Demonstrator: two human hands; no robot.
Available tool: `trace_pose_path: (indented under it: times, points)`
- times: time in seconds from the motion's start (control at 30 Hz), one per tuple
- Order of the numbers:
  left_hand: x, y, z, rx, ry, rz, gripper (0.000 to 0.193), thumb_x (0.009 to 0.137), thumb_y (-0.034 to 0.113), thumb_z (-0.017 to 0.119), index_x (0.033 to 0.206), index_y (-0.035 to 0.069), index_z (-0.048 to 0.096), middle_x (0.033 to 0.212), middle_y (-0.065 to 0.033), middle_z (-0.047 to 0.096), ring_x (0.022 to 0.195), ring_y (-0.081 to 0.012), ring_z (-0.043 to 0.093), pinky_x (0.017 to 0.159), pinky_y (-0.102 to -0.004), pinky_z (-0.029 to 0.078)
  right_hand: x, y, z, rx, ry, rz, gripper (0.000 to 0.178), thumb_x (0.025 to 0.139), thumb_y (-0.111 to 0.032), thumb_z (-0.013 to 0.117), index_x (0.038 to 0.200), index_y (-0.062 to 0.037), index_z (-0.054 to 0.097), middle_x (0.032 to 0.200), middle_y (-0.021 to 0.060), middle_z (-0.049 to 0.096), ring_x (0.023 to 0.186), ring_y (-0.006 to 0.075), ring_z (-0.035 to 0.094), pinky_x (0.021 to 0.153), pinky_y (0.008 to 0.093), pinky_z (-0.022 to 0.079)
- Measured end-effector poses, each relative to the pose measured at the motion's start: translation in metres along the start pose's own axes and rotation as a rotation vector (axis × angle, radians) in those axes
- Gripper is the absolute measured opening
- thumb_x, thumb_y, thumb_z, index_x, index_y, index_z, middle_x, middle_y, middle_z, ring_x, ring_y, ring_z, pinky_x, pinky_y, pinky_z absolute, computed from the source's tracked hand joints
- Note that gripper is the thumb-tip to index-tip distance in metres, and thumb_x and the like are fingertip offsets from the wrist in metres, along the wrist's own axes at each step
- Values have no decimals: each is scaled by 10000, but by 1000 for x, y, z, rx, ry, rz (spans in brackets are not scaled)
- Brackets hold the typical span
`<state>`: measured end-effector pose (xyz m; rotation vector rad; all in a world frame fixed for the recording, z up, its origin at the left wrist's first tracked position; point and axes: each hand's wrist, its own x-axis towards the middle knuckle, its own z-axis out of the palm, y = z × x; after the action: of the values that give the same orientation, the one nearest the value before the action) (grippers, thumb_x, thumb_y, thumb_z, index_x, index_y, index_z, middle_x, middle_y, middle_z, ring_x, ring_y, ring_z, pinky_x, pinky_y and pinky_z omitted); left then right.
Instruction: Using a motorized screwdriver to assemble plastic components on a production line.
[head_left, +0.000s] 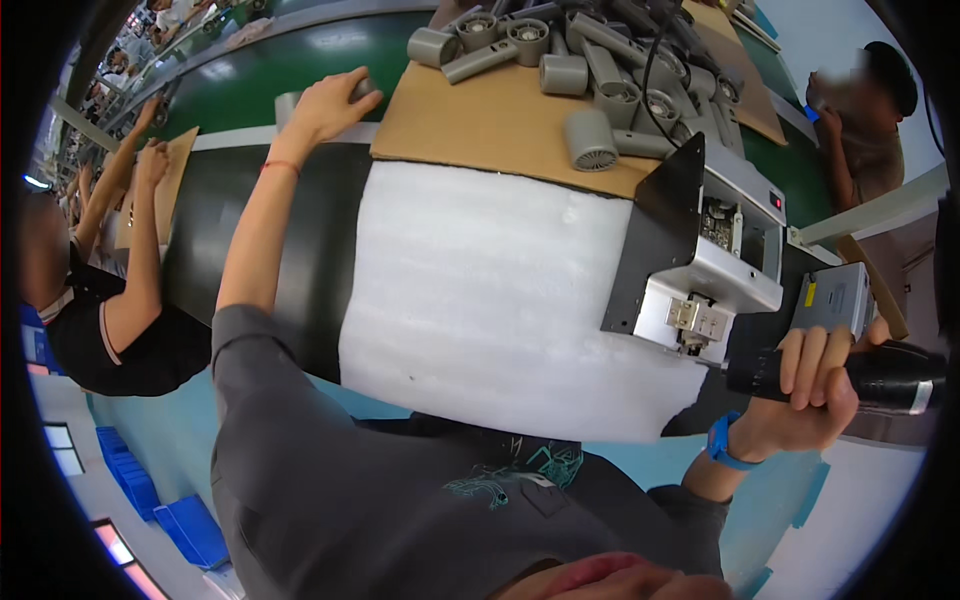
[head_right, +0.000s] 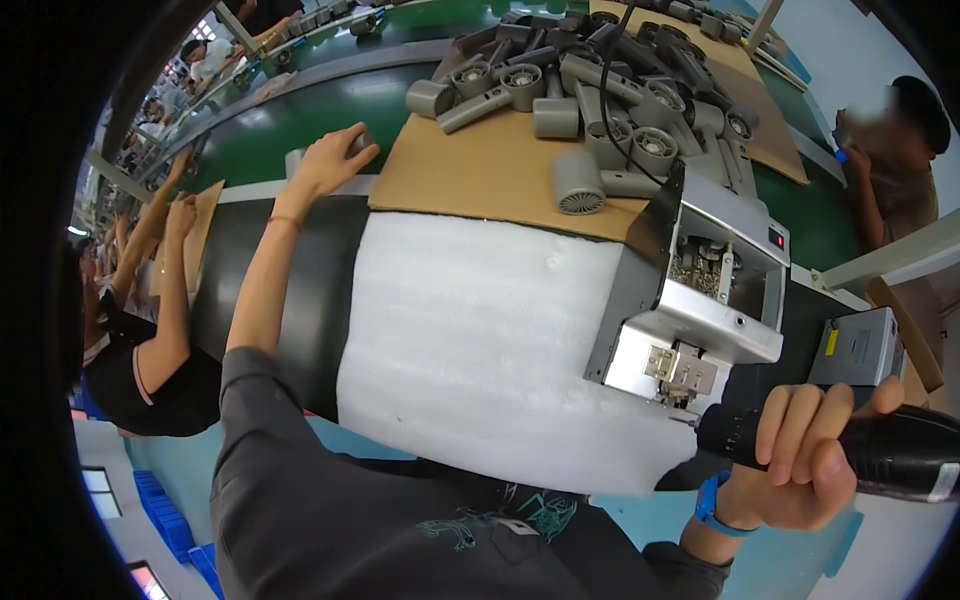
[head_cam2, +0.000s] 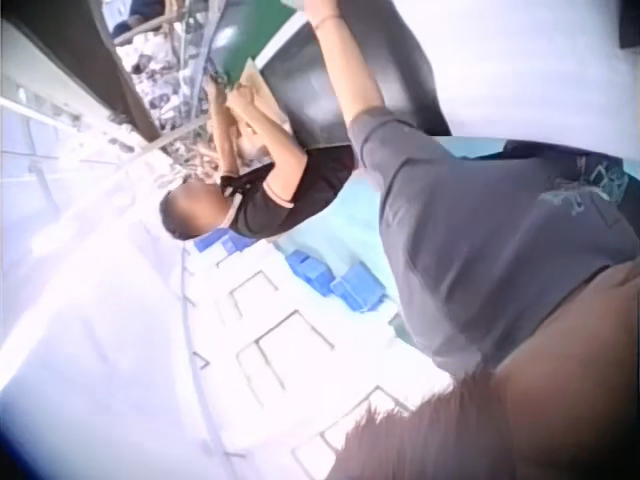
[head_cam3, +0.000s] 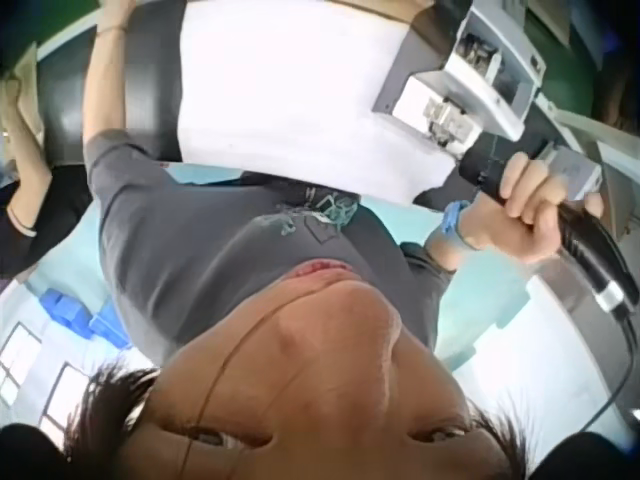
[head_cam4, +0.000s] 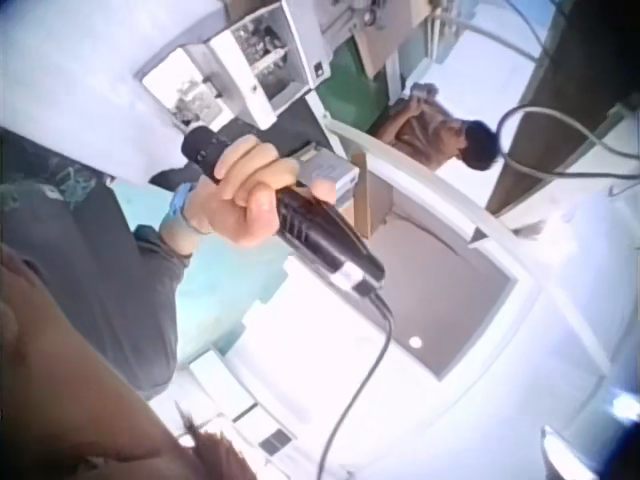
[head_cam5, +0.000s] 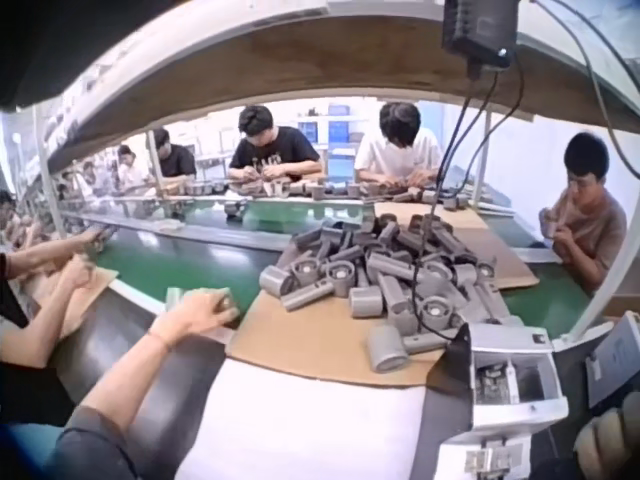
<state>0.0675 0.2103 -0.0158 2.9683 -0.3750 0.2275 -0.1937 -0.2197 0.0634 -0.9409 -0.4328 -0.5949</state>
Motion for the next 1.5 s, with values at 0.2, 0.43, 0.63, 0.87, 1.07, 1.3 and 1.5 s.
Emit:
trace_pose_path:
  times: [0.2, 0.43, 0.63, 0.87, 1.07, 1.3, 1.5]
  points:
    - [71, -14, 48, 189, 383, 210, 326, 795, 271, 580, 1053, 75, 537, 1017, -157, 560, 897, -353, 571, 790, -451, 458, -4, 16, -15, -63, 83, 37, 399, 756, -11, 517, 1136, -51, 400, 577, -24, 365, 461, 52, 356, 464, 186, 343]
    - [79, 86, 59, 242, 394, 199, 383, 798, 350, 635, 1042, 68, 553, 1005, -146, 576, 871, -348, 581, 704, -444, 484, -4, 33, -16, -236, -85, -17, 416, 761, -48, 503, 1164, -36, 400, 565, -6, 394, 457, 88, 376, 467, 243, 359]
    - [66, 97, 69, 144, 479, 123, 457, 757, 404, 688, 1020, 37, 619, 996, -150, 601, 814, -282, 625, 703, -350, 501, -10, 38, -1, -433, -85, 86, 331, 728, -33, 548, 1004, -66, 369, 565, 27, 425, 444, 122, 386, 441, 268, 359]
    - [-18, 153, -29, -1068, 676, 149, 210, 878, 195, 612, 895, -14, 609, 720, -27, 564, 669, -112, 562, 667, -230, 451, -5, 15, -3, -32, -148, 218, 329, 730, 1, 490, 1032, -65, 378, 527, 7, 379, 406, 117, 403, 398, 265, 365]
    - [-130, 221, -47, -1117, 185, 483, 188, 726, 60, 740, 810, 26, 575, 717, -60, 593, 633, -108, 565, 586, -225, 441, 4, -2, 20, 151, -218, 21, 311, 725, 20, 530, 1017, -6, 427, 529, -24, 456, 415, 69, 480, 431, 181, 444]
    - [-177, 257, 7, -1502, -157, 393, 281, 684, 127, 800, 811, 36, 567, 699, -45, 584, 614, -114, 562, 577, -224, 437, -12, -38, -7, -336, -220, -449, 219, 837, -235, 496, 955, -51, 491, 545, -65, 453, 507, -7, 473, 528, 119, 423]
    - [-175, 263, 18, -1760, -8, 385, 339, 672, 221, 797, 847, 63, 553, 721, -90, 577, 590, -261, 561, 537, -272, 428, -2, -35, -4, -299, -287, -379, 216, 832, -221, 503, 972, -57, 487, 553, -57, 458, 507, 3, 475, 527, 133, 425]
